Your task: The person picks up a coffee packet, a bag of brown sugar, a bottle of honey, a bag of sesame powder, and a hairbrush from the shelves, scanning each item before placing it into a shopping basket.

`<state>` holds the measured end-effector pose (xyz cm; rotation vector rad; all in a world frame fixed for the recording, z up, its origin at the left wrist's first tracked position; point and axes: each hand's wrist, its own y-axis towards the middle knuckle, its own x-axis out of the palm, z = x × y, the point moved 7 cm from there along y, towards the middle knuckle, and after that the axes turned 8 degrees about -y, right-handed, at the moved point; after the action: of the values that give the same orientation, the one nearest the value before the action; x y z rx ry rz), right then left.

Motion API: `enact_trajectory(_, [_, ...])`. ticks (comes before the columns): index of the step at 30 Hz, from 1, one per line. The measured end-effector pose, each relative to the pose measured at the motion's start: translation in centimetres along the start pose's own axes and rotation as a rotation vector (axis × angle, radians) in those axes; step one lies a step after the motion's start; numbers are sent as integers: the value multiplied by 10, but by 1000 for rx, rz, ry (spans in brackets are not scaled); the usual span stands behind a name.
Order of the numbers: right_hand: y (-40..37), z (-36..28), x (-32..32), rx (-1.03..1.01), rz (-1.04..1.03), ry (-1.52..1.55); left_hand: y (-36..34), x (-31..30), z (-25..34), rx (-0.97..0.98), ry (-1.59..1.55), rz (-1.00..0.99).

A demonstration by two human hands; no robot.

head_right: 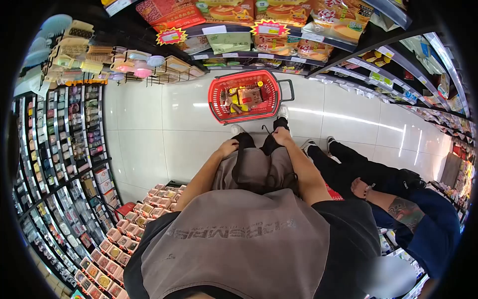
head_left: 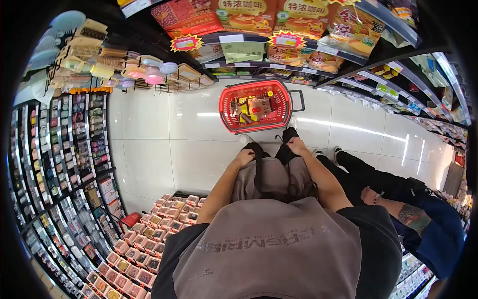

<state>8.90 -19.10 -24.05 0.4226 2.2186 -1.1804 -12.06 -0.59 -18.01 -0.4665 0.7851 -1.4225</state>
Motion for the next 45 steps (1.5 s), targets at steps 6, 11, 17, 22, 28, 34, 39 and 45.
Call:
enact_trajectory(6, [-3,-33,23,85,-7,105,-11,5,-83,-119,140,-47])
enact_trajectory(11, [1,-57,63,16,-64,145,-28,4,-96,-226,58,-44])
enact_trajectory(17, [32,-70,115,6,-201,140,-23,36,-148,-382,84,-96])
enact_trajectory(22, [141,-74,141,-106,-229,81,-15,54,-160,-378,-60,138])
enact_trajectory(28, [336,-82,172,-155,-59,-47,-19,59,-155,-560,-9,277])
enact_trajectory(34, [452,-77,191,-22,-39,-346,-19,43,-188,-626,-211,535])
enact_trajectory(39, [455,-69,202,-98,-123,-449,-19,32,-190,-658,-256,615])
enact_trajectory(45, [441,-76,202,-136,-216,-811,-8,30,-178,-668,-210,601])
